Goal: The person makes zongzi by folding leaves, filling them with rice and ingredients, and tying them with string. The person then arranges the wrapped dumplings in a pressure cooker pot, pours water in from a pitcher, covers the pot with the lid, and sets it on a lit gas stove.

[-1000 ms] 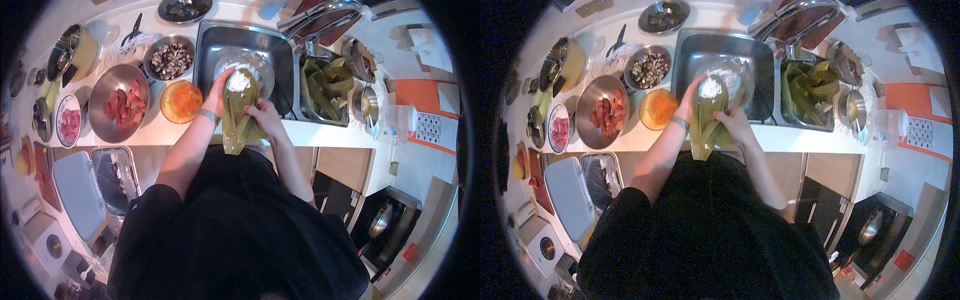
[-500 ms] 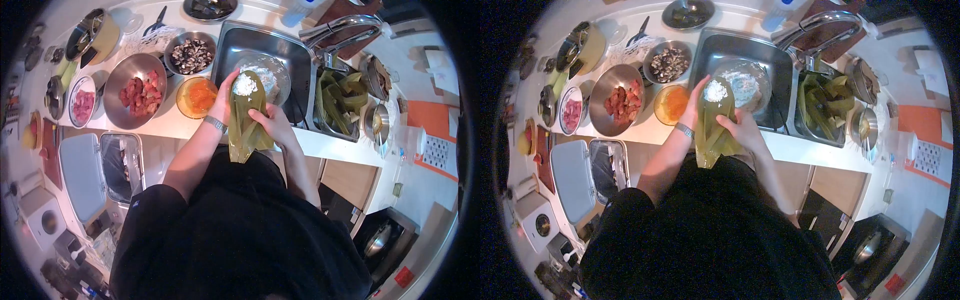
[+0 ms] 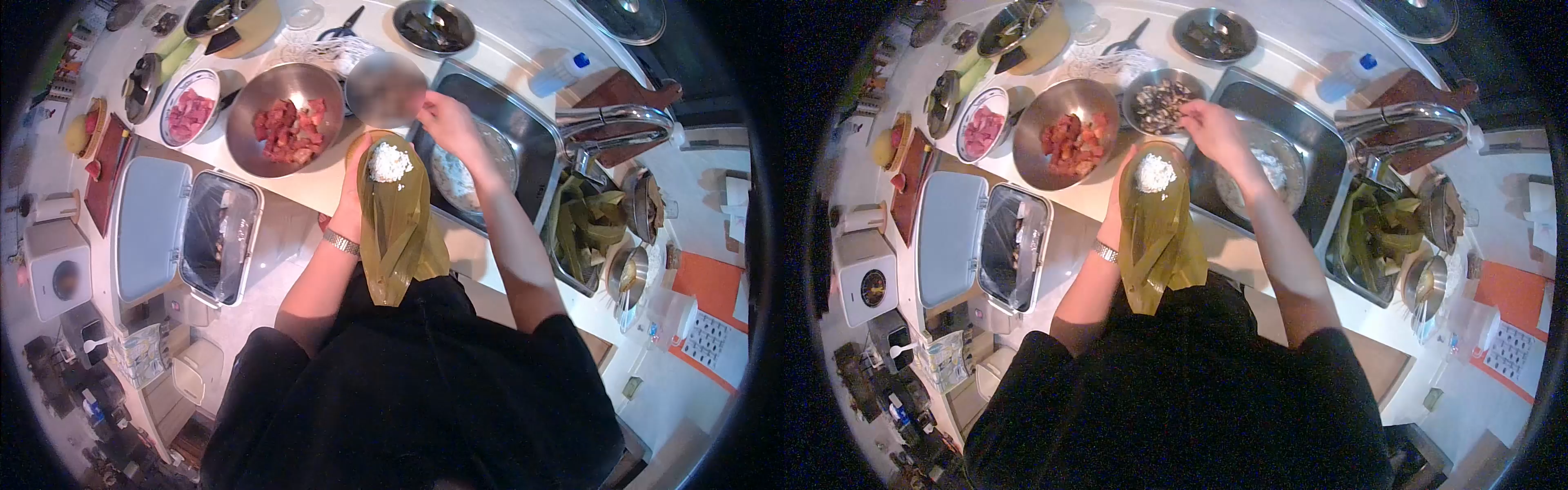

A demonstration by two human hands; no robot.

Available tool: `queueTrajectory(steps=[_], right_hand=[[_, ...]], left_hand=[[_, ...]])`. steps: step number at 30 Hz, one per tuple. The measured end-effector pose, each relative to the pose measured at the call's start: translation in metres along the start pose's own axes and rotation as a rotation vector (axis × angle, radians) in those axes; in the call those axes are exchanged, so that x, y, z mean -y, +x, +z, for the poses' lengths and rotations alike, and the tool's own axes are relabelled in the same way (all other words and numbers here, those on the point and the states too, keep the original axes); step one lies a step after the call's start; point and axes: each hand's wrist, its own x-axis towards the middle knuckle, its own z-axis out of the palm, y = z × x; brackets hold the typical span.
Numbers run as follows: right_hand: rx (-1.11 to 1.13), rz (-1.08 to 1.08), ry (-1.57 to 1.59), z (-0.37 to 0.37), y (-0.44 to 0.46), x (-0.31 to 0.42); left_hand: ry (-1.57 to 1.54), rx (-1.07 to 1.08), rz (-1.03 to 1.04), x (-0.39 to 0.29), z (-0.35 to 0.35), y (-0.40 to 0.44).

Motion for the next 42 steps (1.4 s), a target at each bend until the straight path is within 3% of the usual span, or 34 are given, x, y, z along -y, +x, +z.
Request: queueTrajectory(steps=[3,4,6,7,9,11,12,13,15,16,19,21,22,24,25,27,28,30,31,33,37,40,42], right_hand=[[0.138,-0.079,-0.390,0.095,0.086,-0.060],[0.207,-0.034,-0.377,0.112,0.094,-0.063],[0.116,-0.086,-0.474,0.147,0.103,-0.088],[0.080,-0.127,-0.545,0.149,0.107,-0.082],[0.053,-0.176,-0.630,0.151,0.119,-0.084],[0.076,-0.278,-0.603,0.151,0.120,-0.109],[0.128,-0.130,-0.743,0.138,0.123,-0.085],[0.131,-0.130,-0.757,0.124,0.122,-0.065],[-0.027,0.050,-0.539,0.098,0.118,-0.025],[0.037,0.286,-0.448,0.089,0.122,-0.007],[0.072,0.414,-0.478,0.078,0.125,0.005],[0.111,0.331,-0.445,0.070,0.115,0.012],[0.033,0.307,-0.227,0.067,0.110,0.020],[0.086,0.556,-0.062,0.063,0.114,0.046],[0.083,0.560,-0.062,0.055,0.110,0.066],[0.110,0.199,0.546,0.044,0.094,0.101],[0.100,0.209,0.545,0.042,0.091,0.118],[0.174,0.054,0.383,0.051,0.085,0.156],[0.124,0.034,0.103,0.059,0.079,0.178],[0.114,-0.073,-0.126,0.092,0.072,0.175],[0.117,-0.191,-0.344,0.123,0.069,0.169],[0.142,-0.247,-0.488,0.130,0.066,0.176],[0.114,-0.343,-0.454,0.131,0.073,0.171]], left_hand=[[0.069,0.031,-0.006,-0.031,0.010,-0.021],[0.054,0.002,-0.015,-0.038,0.017,-0.030],[0.015,-0.021,-0.037,-0.057,0.025,-0.042],[0.005,-0.008,-0.025,-0.072,0.019,-0.043],[-0.261,0.243,-0.143,-0.097,-0.001,-0.039],[-0.202,0.254,-0.084,-0.115,0.004,-0.042],[-0.162,0.181,-0.081,-0.129,0.004,-0.043],[-0.115,0.109,-0.081,-0.142,0.006,-0.042],[-0.095,0.086,-0.093,-0.159,0.011,-0.040],[-0.108,0.058,-0.072,-0.166,0.013,-0.041],[-0.073,-0.025,-0.034,-0.182,0.005,-0.030],[-0.073,0.062,-0.109,-0.191,-0.004,-0.021],[-0.025,0.036,-0.110,-0.196,-0.008,-0.017],[-0.021,0.059,-0.139,-0.203,-0.017,-0.009],[-0.017,0.075,-0.157,-0.206,-0.021,-0.006],[0.034,-0.007,-0.108,-0.207,-0.025,0.000],[0.086,-0.084,-0.055,-0.206,-0.026,0.004],[0.227,-0.098,-0.015,-0.198,-0.005,-0.007],[0.369,-0.105,0.043,-0.194,0.002,-0.010],[0.368,-0.165,-0.006,-0.190,0.003,-0.008],[0.533,-0.293,0.106,-0.186,0.030,-0.026],[0.525,-0.232,0.066,-0.198,0.018,-0.029],[0.341,-0.048,-0.004,-0.213,-0.013,-0.010]])
